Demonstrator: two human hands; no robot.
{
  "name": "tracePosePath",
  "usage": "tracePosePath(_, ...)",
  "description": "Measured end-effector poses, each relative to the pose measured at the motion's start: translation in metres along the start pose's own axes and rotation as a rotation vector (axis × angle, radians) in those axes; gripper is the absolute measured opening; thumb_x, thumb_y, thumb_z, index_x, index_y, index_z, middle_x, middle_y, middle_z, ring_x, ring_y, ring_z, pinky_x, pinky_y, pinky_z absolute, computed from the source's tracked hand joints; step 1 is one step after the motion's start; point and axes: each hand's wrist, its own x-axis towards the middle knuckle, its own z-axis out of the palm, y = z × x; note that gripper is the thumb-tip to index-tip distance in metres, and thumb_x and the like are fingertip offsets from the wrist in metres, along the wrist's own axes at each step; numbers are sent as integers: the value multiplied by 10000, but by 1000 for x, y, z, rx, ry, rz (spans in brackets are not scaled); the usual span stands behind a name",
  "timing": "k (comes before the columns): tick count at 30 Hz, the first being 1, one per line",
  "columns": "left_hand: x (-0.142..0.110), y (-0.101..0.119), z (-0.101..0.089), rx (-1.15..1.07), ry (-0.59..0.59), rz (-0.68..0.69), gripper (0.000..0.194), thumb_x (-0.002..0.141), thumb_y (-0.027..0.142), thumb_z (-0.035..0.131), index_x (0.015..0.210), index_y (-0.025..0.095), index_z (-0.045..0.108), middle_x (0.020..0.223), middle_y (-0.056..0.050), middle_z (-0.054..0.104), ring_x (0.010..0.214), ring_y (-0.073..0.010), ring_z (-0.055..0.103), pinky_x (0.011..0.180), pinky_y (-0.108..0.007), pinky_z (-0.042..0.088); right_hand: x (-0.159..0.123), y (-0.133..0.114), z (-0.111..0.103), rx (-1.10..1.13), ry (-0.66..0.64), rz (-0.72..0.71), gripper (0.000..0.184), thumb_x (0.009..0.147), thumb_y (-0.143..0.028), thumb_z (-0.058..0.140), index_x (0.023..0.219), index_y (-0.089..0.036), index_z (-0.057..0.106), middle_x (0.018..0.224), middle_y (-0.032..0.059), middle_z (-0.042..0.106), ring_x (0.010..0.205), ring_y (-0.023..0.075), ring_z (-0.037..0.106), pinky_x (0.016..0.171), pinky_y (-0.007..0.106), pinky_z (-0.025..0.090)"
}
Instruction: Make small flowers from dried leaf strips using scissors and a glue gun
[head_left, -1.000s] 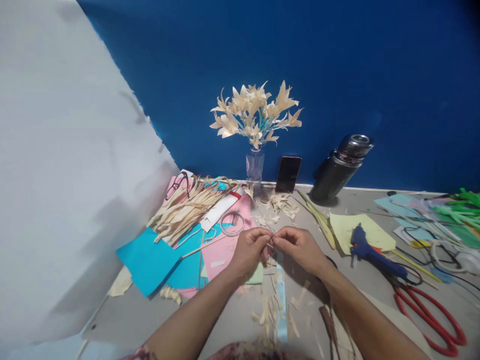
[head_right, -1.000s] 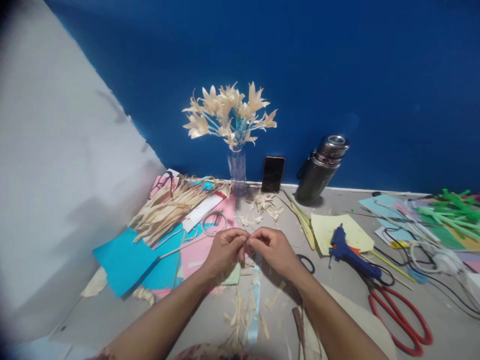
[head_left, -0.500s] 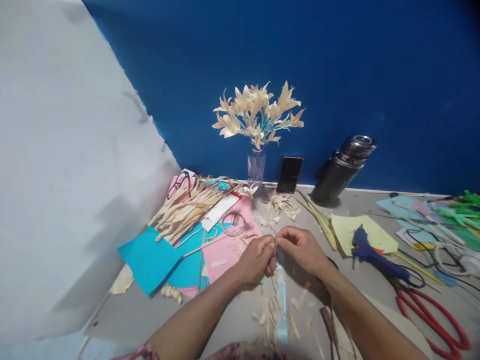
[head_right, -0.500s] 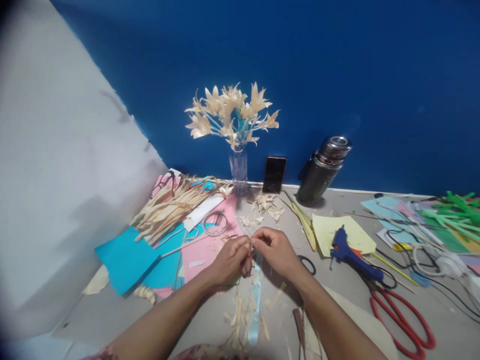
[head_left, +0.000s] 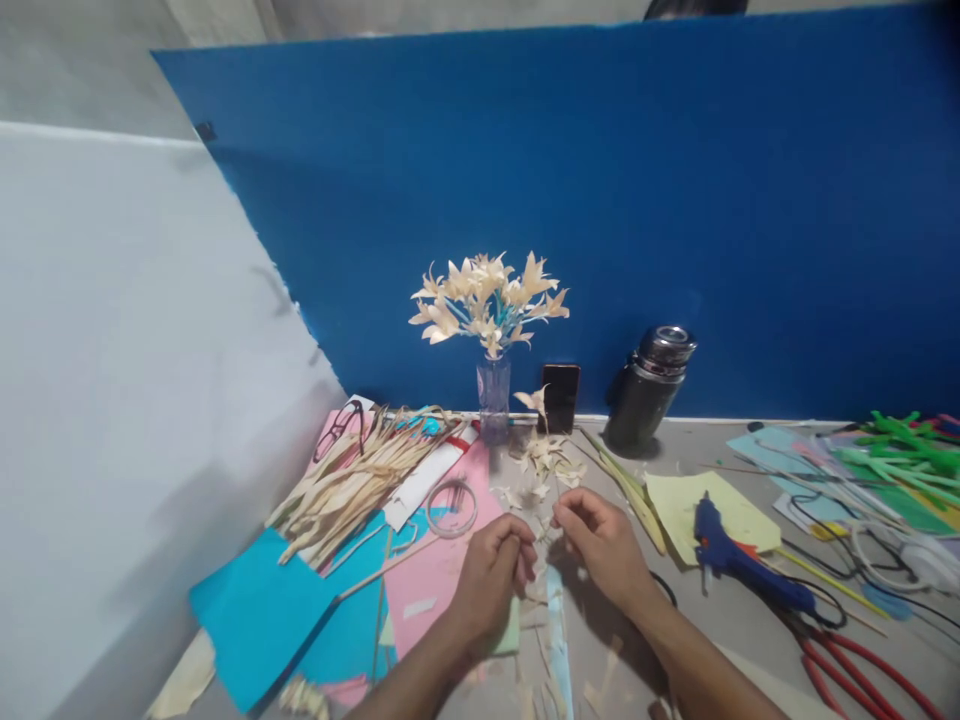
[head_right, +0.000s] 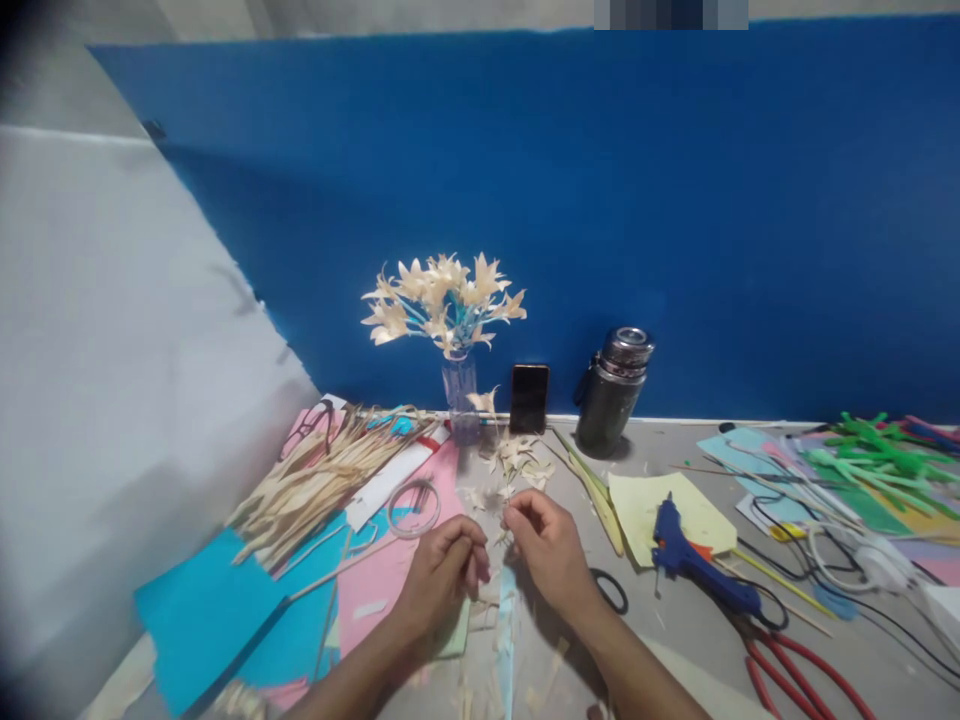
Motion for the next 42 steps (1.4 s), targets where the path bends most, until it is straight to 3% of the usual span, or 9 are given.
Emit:
tracePosePath(5,-1,-2,2,-27,-24,-10,362,912,543,524,960,190,589,475,74,466,377,-85,335,393,-199,295,0,3,0,29,42,-23,350,865,-544,607,772,-207,618,578,-20,522,497,142,469,459,248,383)
tracePosePath(10,-1,-2,3,-5,-17,-24,433,843,624,590,864,191,584,463,73,436,391,-87,358,403,-200,303,2,4,0,12,77,-53,338,867,-519,619,797,-191,656,625,-1,567,545,152,495,522,262,410)
tracePosePath(22,-4,10,7,54,56,29,164,799,307,581,906,185,608,659,13,584,537,-107,506,493,-200,361,2,5,-6,-52,158,-138,281,841,-447,654,808,-172,703,793,58,684,749,212,616,707,303,473)
tracePosePath(27,-6,43,2,96,8,-88,129,778,235,459,775,191,580,464,61,432,370,-91,336,411,-208,259,0,6,-7,-79,128,-118,295,834,-464,662,819,-173,706,776,55,687,712,207,606,689,301,474)
tracePosePath(30,-11,77,-14,425,-115,19,206,840,250,429,826,197,627,579,13,562,484,-129,508,491,-234,364,-1,4,-7,-110,118,-135,295,831,-464,661,802,-174,711,752,52,682,685,202,598,668,294,474)
tracePosePath(32,-15,98,-31,795,-318,120,225,868,275,473,902,213,686,837,-50,712,770,-190,645,650,-266,436,-1,3,-8,-125,118,-147,294,830,-460,658,793,-174,713,745,53,682,676,199,595,658,290,474)
tracePosePath(34,-17,112,-51,1113,-406,58,223,858,293,521,953,227,712,934,-75,740,866,-237,665,696,-296,434,-2,2,-8,-132,123,-152,292,827,-458,656,784,-174,712,733,50,679,664,195,590,646,287,472)
tracePosePath(36,-15,118,-74,1335,-376,-51,248,877,290,503,992,228,713,983,-95,744,892,-263,673,695,-311,426,-2,2,-8,-135,128,-148,290,824,-456,656,780,-174,710,721,46,674,656,191,589,645,284,471)
tracePosePath(42,6,102,-134,1626,44,-118,232,936,297,454,995,205,659,1053,-128,718,984,-283,668,770,-337,442,0,4,-8,-130,105,-128,285,820,-452,658,773,-173,701,714,41,672,646,186,588,628,276,467)
